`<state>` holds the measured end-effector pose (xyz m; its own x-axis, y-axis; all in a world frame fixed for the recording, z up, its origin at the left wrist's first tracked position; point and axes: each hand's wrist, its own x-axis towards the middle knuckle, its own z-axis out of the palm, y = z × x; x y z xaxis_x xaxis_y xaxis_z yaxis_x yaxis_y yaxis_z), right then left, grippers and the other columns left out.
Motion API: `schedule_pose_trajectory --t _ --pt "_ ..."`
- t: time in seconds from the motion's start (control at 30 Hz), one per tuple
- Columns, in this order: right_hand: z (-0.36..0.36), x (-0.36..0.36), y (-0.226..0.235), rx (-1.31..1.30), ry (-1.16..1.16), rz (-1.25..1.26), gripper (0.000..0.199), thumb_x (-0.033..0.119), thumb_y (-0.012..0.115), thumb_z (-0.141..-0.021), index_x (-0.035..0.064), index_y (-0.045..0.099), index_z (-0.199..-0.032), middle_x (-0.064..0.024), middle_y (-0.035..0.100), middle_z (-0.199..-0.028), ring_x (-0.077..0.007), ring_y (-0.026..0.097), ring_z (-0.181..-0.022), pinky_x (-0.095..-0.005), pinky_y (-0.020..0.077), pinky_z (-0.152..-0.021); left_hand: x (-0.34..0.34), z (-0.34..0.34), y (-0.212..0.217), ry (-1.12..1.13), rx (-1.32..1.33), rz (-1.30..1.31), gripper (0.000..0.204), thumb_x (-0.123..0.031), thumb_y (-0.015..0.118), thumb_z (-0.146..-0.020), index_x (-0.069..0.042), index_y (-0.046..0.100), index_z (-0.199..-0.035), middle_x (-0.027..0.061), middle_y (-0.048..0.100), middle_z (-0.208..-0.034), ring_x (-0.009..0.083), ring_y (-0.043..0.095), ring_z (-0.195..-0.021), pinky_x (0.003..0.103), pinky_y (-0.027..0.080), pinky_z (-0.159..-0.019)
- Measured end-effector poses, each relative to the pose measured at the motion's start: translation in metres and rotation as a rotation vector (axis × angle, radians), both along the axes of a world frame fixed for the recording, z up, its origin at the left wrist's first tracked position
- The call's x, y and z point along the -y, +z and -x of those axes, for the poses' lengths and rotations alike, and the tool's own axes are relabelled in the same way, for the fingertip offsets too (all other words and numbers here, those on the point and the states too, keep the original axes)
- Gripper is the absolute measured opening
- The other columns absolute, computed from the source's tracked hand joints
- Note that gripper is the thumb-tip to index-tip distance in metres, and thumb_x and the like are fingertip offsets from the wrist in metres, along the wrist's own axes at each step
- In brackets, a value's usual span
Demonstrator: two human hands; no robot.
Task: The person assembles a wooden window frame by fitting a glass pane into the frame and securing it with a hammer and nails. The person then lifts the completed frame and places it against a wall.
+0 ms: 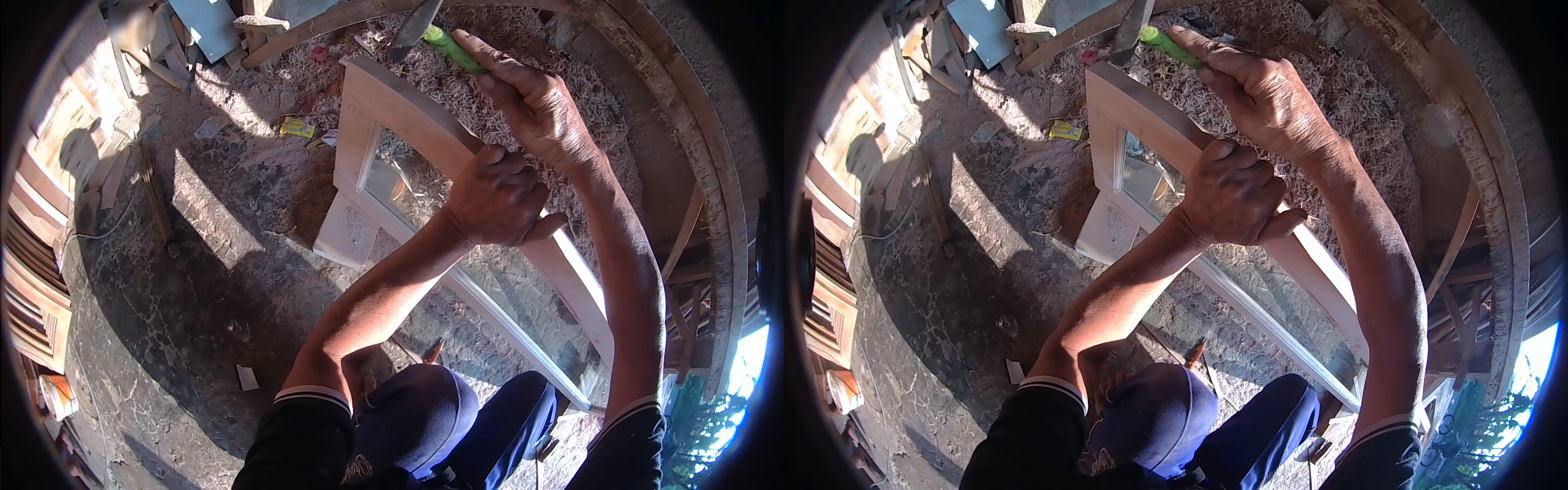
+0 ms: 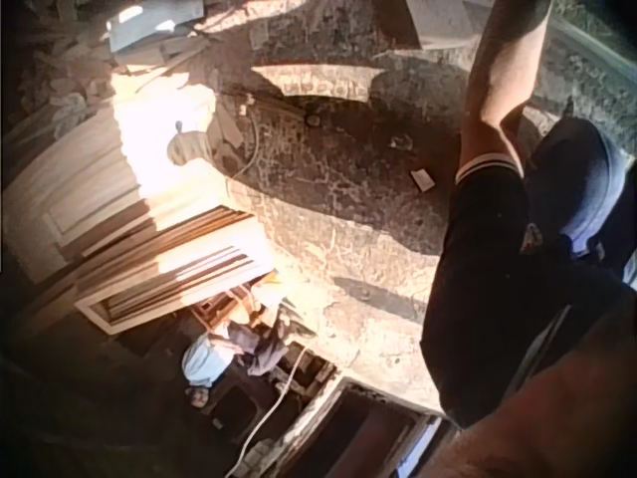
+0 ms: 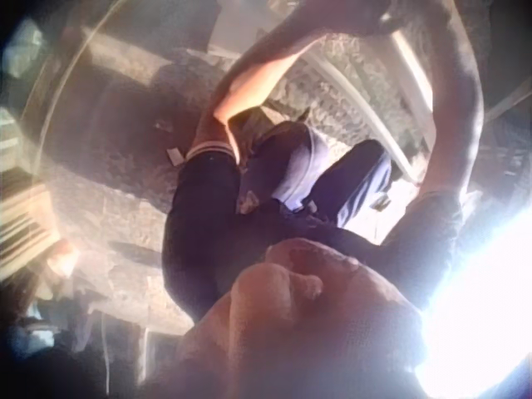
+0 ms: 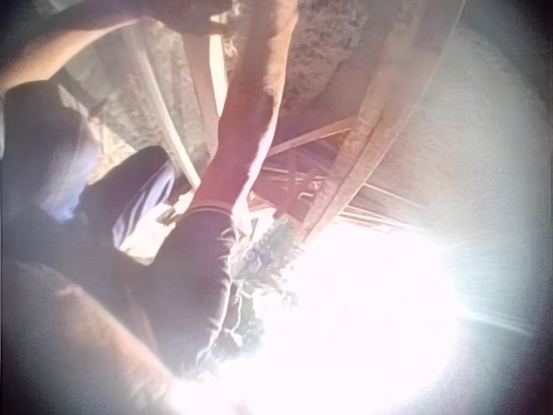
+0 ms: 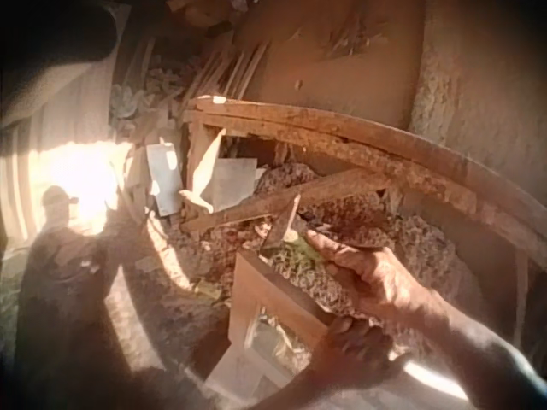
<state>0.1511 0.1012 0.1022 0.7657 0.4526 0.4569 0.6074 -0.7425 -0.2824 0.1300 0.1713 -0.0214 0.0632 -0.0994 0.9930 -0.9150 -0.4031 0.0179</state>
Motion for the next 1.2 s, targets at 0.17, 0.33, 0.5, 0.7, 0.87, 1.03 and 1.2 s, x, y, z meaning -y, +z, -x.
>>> schedule_pose_trajectory --t 0.17,0.33,0.5,0.7,0.87,1.03,1.2 --pt "-0.011 -0.005 -0.004 -0.107 -0.107 0.269 0.043 0.012 0.058 -0.103 0.0229 0.058 -0.145 -0.0110 0.073 -0.114 -0.0093 0.068 -0.093 -0.0297 0.0555 -0.084 0.001 -0.002 0.002 -0.024 -0.017 0.015 0.055 -0.055 0.053 -0.097 -0.020 0.048 -0.054 -0.0034 0.042 -0.058 0.0149 0.043 -0.063 0.038 0.032 -0.069" --pt "-0.024 -0.003 0.005 0.033 0.031 0.119 0.042 0.011 0.058 -0.104 0.0201 0.058 -0.145 -0.0087 0.072 -0.123 -0.0083 0.067 -0.104 -0.0280 0.0540 -0.089 -0.002 0.000 0.000 -0.040 -0.053 -0.053 0.052 -0.053 0.056 -0.095 -0.020 0.050 -0.054 -0.0042 0.042 -0.058 0.0144 0.044 -0.063 0.037 0.032 -0.070" --pt "-0.022 -0.006 0.000 -0.278 -0.062 0.178 0.043 0.009 0.052 -0.105 0.0143 0.053 -0.147 -0.0031 0.063 -0.141 -0.0101 0.061 -0.123 -0.0263 0.0514 -0.103 -0.003 0.000 0.002 -0.045 -0.056 -0.061 0.050 -0.051 0.061 -0.090 -0.019 0.053 -0.052 -0.0038 0.049 -0.056 0.0141 0.049 -0.063 0.038 0.032 -0.070" --pt "-0.027 -0.013 0.015 -0.032 -0.070 0.412 0.044 0.013 0.057 -0.104 0.0189 0.056 -0.147 0.0007 0.074 -0.114 -0.0078 0.056 -0.079 -0.0240 0.0511 -0.076 -0.007 0.004 0.007 -0.002 -0.098 -0.150 0.049 -0.050 0.059 -0.092 -0.019 0.050 -0.055 -0.0023 0.044 -0.055 0.0157 0.046 -0.058 0.039 0.034 -0.069" --pt "-0.032 -0.021 0.026 -0.022 -0.124 -0.050 0.042 0.013 0.058 -0.105 0.0193 0.057 -0.146 0.0015 0.075 -0.108 -0.0010 0.054 -0.080 -0.0202 0.0484 -0.069 -0.013 0.006 0.004 -0.084 -0.087 -0.066 0.045 -0.047 0.064 -0.088 -0.020 0.052 -0.054 -0.0029 0.047 -0.057 0.0154 0.049 -0.063 0.037 0.034 -0.072" --pt "-0.013 -0.014 0.011 -0.143 -0.097 0.299 0.042 0.009 0.061 -0.100 0.0197 0.061 -0.141 -0.0172 0.073 -0.113 -0.0197 0.074 -0.087 -0.0340 0.0585 -0.074 -0.009 0.002 0.002 -0.101 -0.036 -0.012 0.041 -0.044 0.065 -0.088 -0.019 0.052 -0.058 -0.0039 0.045 -0.059 0.0144 0.048 -0.066 0.037 0.034 -0.073" --pt "-0.023 -0.015 0.018 -0.068 -0.144 0.167 0.040 0.013 0.059 -0.103 0.0206 0.060 -0.142 -0.0133 0.075 -0.112 -0.0123 0.072 -0.085 -0.0316 0.0578 -0.072 -0.008 0.002 0.000 -0.111 -0.064 -0.059 0.040 -0.043 0.065 -0.088 -0.018 0.053 -0.059 -0.0038 0.046 -0.060 0.0147 0.047 -0.063 0.037 0.035 -0.071"
